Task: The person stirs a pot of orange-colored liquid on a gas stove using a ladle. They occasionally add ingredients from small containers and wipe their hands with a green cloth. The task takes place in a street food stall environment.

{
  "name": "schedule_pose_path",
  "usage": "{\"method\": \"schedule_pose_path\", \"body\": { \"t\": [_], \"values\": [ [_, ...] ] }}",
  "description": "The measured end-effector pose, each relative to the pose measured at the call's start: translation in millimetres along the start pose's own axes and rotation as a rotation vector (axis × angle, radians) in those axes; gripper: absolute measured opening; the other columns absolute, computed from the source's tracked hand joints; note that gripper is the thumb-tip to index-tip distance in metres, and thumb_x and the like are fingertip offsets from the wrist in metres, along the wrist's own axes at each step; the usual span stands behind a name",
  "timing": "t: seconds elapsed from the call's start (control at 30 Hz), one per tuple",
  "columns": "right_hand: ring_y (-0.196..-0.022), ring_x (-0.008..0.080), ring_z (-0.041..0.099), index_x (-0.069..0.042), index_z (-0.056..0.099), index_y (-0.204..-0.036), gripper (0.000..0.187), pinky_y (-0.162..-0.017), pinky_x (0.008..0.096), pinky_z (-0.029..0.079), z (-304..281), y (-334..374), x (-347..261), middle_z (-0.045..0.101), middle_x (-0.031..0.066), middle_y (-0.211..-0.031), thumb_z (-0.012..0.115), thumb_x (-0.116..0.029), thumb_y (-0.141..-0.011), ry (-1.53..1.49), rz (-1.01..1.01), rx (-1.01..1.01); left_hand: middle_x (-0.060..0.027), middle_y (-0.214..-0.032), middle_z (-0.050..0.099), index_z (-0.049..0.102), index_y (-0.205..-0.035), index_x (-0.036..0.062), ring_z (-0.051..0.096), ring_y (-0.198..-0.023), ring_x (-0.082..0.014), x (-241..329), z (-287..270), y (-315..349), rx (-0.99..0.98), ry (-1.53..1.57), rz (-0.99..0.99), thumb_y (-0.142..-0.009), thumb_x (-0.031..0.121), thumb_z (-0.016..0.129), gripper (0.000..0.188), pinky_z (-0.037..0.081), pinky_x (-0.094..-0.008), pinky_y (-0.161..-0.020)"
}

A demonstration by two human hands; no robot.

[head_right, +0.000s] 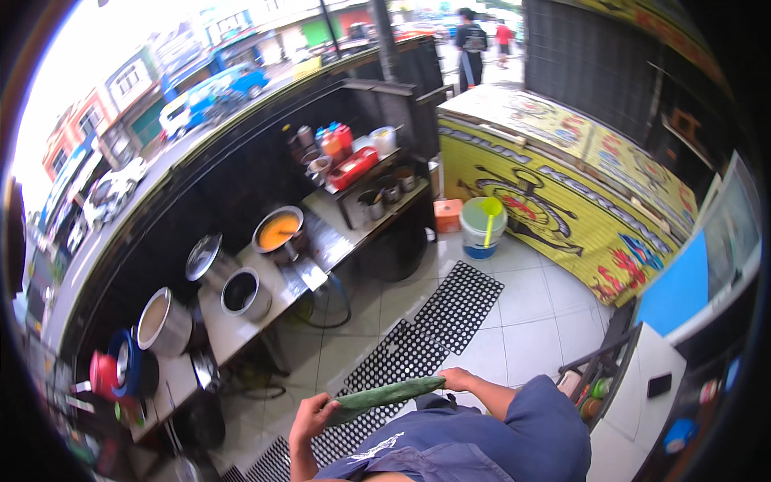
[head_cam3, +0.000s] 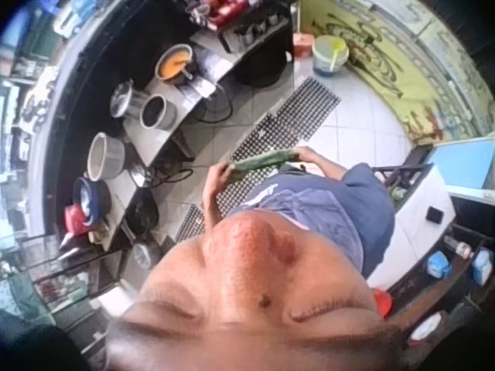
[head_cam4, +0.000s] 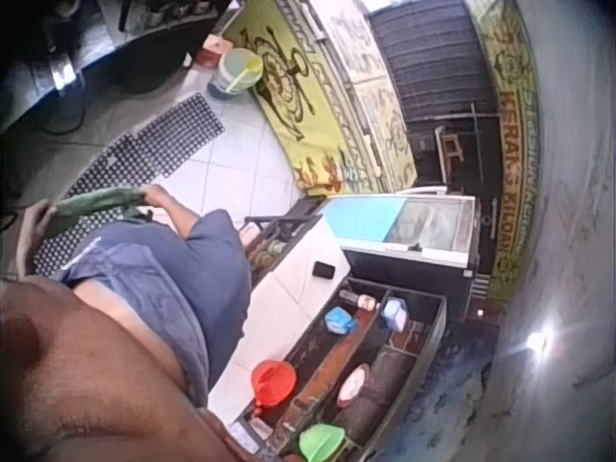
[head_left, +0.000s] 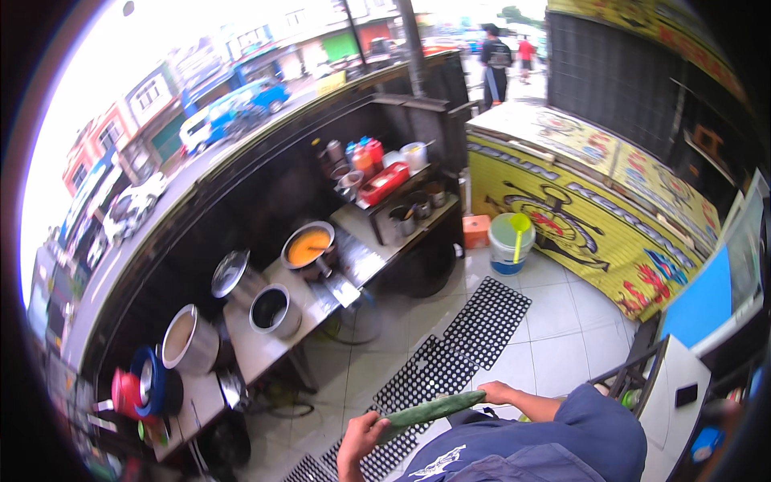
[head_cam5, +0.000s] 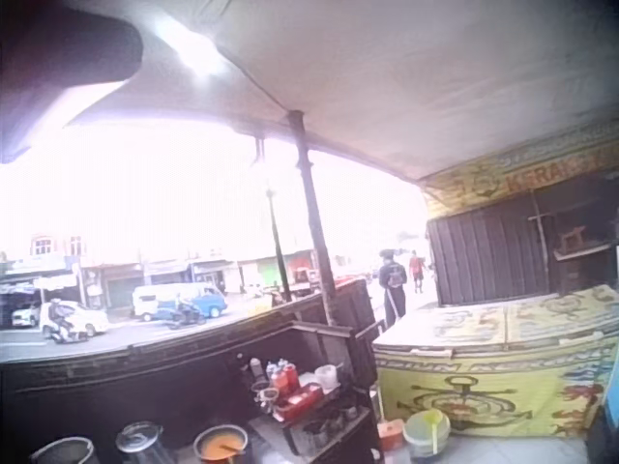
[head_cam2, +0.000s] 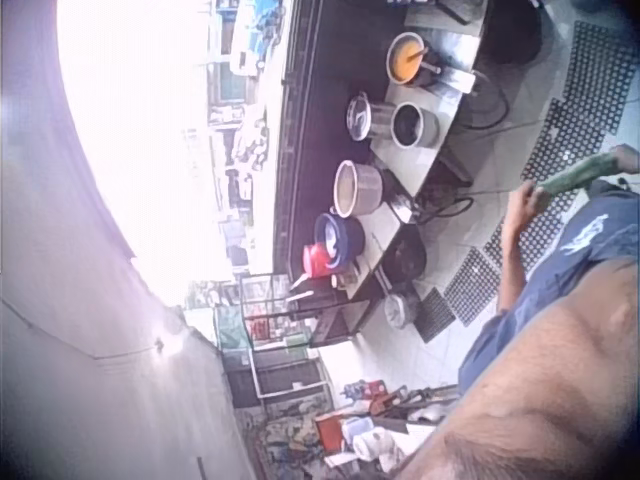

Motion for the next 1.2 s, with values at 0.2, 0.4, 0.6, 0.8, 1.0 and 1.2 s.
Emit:
{"method": "schedule_pose_path", "body": {
  "t": [0.2, 0.4, 0.6, 0.8, 1.0, 1.2],
  "values": [
    [-0.092, 0.0373, 0.061, -0.009, 0.056, -0.094, 0.02, -0.075, 0.0437, 0.047, 36, 7, -5, 0.064, 0.018, -0.094, 0.06, -0.024, -0.082, -0.05, -0.035, 0.077, -0.01, -0.062, 0.053, 0.056, -0.081, 0.0002, 0.048, -0.058, -0.0152, -28, 1, 68, 0.336, 0.175, -0.093, -0.091, 0.018, 0.056, 0.02, 0.04, -0.0317, -0.054],
    [-0.091, 0.036, 0.061, -0.012, 0.058, -0.098, 0.02, -0.078, 0.0439, 0.047, 47, -44, -71, 0.065, 0.0155, -0.096, 0.058, -0.018, -0.079, -0.068, -0.376, -0.157, -0.0017, -0.06, 0.053, 0.06, -0.084, -0.0007, 0.045, -0.06, -0.0078, -9, -39, 96, 0.787, 0.059, -0.107, -0.092, 0.019, 0.059, 0.022, 0.038, -0.026, -0.054],
    [-0.095, 0.0349, 0.061, -0.011, 0.058, -0.105, 0.027, -0.082, 0.0417, 0.048, -8, -54, -60, 0.065, 0.0172, -0.1, 0.054, -0.015, -0.078, -0.055, -0.305, -0.162, 0.0003, -0.071, 0.057, 0.058, -0.082, 0.0034, 0.05, -0.063, -0.0065, -26, -47, 33, 1.277, 0.31, 0.011, -0.094, 0.012, 0.054, 0.016, 0.041, -0.0207, -0.058],
    [-0.101, 0.0373, 0.059, -0.011, 0.059, -0.111, 0.03, -0.088, 0.0442, 0.047, -70, -4, 144, 0.063, 0.0191, -0.106, 0.054, -0.024, -0.084, 0.083, 0.073, 0.064, -0.0054, -0.081, 0.068, 0.068, -0.088, 0.0082, 0.064, -0.066, -0.0115, -119, 139, -100, 0.208, 0.206, -0.522, -0.087, 0.024, 0.06, 0.018, 0.049, -0.0283, -0.055],
    [-0.107, 0.0364, 0.058, -0.006, 0.061, -0.111, 0.032, -0.091, 0.0427, 0.046, -124, 52, 272, 0.062, 0.0198, -0.113, 0.055, -0.018, -0.082, 0.169, 0.602, 0.201, -0.0102, -0.11, 0.066, 0.064, -0.116, 0.007, 0.062, -0.096, -0.0227, -162, 341, -128, -0.698, 0.22, -0.339, -0.085, 0.035, 0.06, 0.042, 0.047, -0.035, -0.087],
    [-0.109, 0.0353, 0.058, -0.002, 0.06, -0.112, 0.039, -0.094, 0.0433, 0.045, -117, -1, 306, 0.061, 0.0204, -0.115, 0.059, -0.02, -0.078, 0.101, 0.65, 0.195, -0.0084, -0.116, 0.065, 0.06, -0.123, 0.005, 0.06, -0.102, -0.0179, -143, 348, -130, -0.829, 0.431, -0.389, -0.084, 0.031, 0.063, 0.047, 0.045, -0.0329, -0.091]
  ]
}}
Point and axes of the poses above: each hand's wrist, its own y-axis away from the middle knuckle, its own z-axis out of the palm, x = y × z, the point moved 1 cm from there along -y, towards the middle knuckle
